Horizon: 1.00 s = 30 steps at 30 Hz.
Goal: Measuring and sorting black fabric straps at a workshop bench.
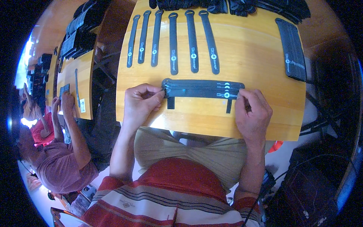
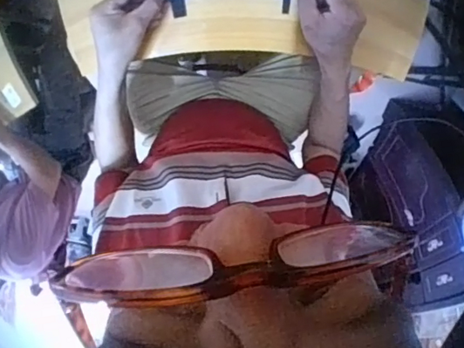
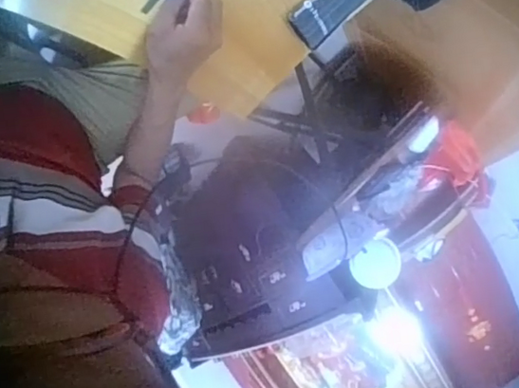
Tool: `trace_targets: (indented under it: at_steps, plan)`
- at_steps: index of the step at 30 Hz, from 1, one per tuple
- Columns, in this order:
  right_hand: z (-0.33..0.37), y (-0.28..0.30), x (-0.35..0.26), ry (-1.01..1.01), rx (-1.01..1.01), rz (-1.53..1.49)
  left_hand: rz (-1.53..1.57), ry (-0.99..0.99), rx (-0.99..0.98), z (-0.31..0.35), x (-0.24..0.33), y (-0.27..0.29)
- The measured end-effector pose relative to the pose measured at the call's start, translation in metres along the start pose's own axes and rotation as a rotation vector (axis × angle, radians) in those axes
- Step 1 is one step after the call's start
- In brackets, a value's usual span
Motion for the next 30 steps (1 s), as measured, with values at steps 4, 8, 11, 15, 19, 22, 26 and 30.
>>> trace_targets:
  at_steps: [4,8,11,15,19,22,26,30]
  plan:
    - [0.0,0.0,-0.001,-0.003,0.0,0.0,-0.017,-0.001,0.004,0.0,0.0,0.001]
    - [0.001,0.0,0.0,0.013,0.021,0.0,-0.014,-0.029,-0.005,-0.001,0.001,-0.001]
    - [0.002,0.0,0.001,0.01,0.024,0.0,-0.014,-0.039,-0.014,-0.003,-0.003,0.0]
    - [0.002,0.0,-0.001,0.049,0.033,0.009,-0.055,-0.063,-0.006,-0.002,-0.002,0.001]
    - [0.003,0.0,-0.004,0.047,0.045,0.017,-0.118,-0.114,0.01,-0.003,-0.007,0.003]
    - [0.003,-0.001,-0.004,0.077,0.076,0.049,-0.183,-0.191,0.032,0.001,0.005,-0.002]
    - [0.006,0.001,-0.011,0.133,0.101,0.224,-0.408,-0.484,0.014,0.017,0.034,-0.017]
    - [0.005,0.008,-0.029,0.153,0.019,0.522,-0.541,-0.525,-0.038,0.017,0.029,-0.023]
Point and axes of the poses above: each hand's wrist, its own z-axis away from the middle knuckle, its own y-axis out of the back of the hand, x = y × z, the point moved 8 cm from there along -z, towards the middle knuckle, and after that the axes turned 15 degrees about z, right-handed, at the moved point
